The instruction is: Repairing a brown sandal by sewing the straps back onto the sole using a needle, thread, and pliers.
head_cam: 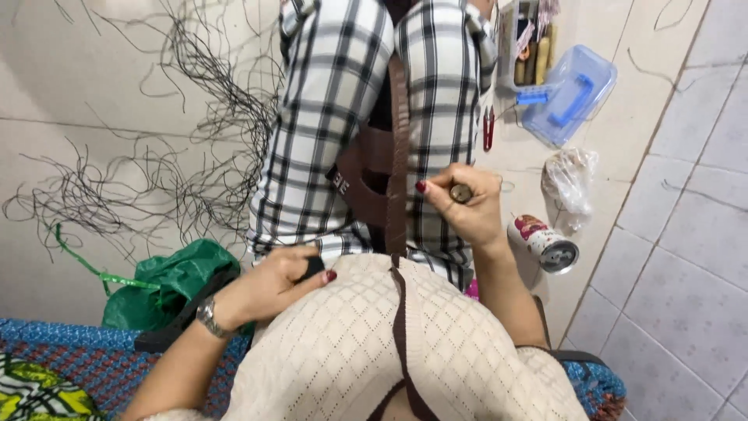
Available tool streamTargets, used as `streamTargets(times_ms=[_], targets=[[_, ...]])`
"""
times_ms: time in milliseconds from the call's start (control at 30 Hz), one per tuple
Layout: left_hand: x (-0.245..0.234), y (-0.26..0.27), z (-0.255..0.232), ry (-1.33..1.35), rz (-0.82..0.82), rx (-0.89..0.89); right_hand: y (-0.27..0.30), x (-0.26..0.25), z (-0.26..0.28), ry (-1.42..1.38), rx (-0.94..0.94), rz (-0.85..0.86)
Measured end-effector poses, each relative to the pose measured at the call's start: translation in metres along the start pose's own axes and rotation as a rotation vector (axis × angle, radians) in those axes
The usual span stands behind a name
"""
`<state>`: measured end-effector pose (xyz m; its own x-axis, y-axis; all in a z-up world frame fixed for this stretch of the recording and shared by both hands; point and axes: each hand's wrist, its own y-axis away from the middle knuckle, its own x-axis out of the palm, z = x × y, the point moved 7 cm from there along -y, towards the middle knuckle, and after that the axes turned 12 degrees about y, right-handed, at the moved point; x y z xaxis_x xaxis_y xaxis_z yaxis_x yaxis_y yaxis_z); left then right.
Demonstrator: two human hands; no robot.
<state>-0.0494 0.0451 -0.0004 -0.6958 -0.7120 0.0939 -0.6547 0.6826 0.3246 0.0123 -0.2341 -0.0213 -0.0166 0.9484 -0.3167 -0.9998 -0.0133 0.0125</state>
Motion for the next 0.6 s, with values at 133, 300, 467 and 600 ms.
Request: streamTargets(times_ms=[133, 300, 467, 600], targets=[[-0.030, 0.021, 0.033, 0.253, -0.008, 0.037, -0.005, -0.029, -0.004, 0.199, -0.063, 0.036], [-0.146, 0.076, 0.082, -0.577, -1.006, -0.392, -0.013, -0.015, 0.081, 0.414, -0.328, 0.485], [-0.092, 0.026, 0.018, -0.551, -0.684, 0.171, -0.044, 0.048, 0.113, 0.743, -0.197, 1.064], [-0.061, 0.002, -0.010, -0.410, -0.548, 0.116, -0.050, 0.045, 0.105, 0.567, -0.169, 1.135]])
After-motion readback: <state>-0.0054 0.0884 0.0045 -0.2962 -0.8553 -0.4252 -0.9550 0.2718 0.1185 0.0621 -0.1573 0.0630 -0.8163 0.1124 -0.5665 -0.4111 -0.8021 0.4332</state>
